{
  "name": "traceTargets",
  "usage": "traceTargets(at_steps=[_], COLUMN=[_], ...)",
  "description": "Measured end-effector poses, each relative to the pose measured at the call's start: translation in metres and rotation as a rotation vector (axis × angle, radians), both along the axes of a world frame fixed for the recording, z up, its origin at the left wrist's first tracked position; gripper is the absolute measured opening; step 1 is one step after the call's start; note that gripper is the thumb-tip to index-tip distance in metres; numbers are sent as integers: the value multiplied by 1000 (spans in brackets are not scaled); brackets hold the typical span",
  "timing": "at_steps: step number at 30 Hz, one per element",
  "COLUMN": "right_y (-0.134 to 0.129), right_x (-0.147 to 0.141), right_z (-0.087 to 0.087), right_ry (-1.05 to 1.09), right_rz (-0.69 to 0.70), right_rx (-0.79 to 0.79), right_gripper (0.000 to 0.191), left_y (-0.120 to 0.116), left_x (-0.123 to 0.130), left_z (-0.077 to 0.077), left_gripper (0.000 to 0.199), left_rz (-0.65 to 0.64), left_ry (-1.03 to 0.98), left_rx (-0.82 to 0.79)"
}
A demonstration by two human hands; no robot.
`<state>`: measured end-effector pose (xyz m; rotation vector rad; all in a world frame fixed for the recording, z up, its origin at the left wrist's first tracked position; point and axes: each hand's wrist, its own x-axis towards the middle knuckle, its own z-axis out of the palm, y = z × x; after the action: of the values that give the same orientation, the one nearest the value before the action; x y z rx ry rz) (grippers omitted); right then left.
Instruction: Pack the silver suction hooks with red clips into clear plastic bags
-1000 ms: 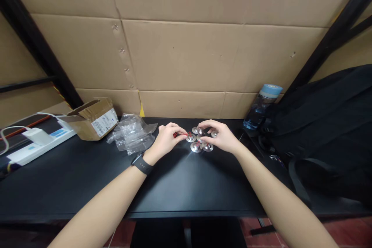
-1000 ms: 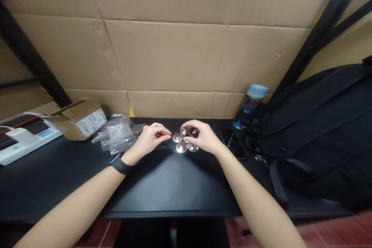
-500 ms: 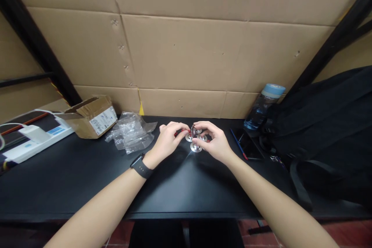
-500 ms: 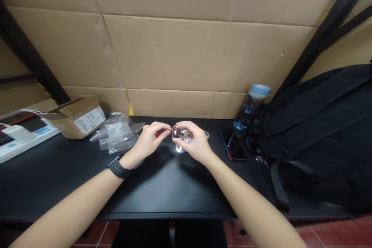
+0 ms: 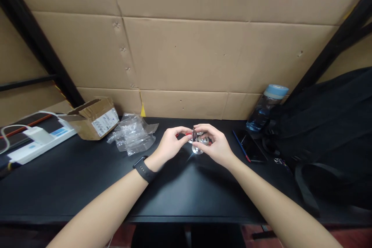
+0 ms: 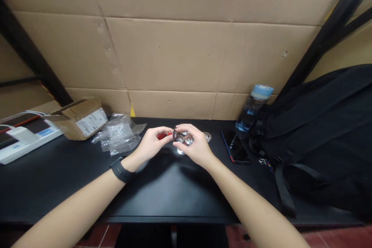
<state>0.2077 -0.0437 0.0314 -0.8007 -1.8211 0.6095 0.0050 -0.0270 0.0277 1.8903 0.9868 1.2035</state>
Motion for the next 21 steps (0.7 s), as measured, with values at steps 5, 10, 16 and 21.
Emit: traceTargets(at_steps=[5, 10, 16, 21], right_y=[0, 0, 3, 4], right_x=[-1, -2, -2, -2], right_z=[-1, -3, -9, -12], right_ry=[20, 36, 56, 76], right_rz=[14, 36, 38, 33], right_rx=[-9, -21, -50, -83], right_gripper=[35, 37, 39, 41], left_y=[0, -1, -6, -7], left_x=[1, 2, 2, 3], left_z=[-3, -4, 0, 1], left_gripper=[13, 9, 8, 9], left_rz=[56, 148, 248, 260], left_ry=[19, 97, 253, 285], left_rx=[53, 126, 223, 227])
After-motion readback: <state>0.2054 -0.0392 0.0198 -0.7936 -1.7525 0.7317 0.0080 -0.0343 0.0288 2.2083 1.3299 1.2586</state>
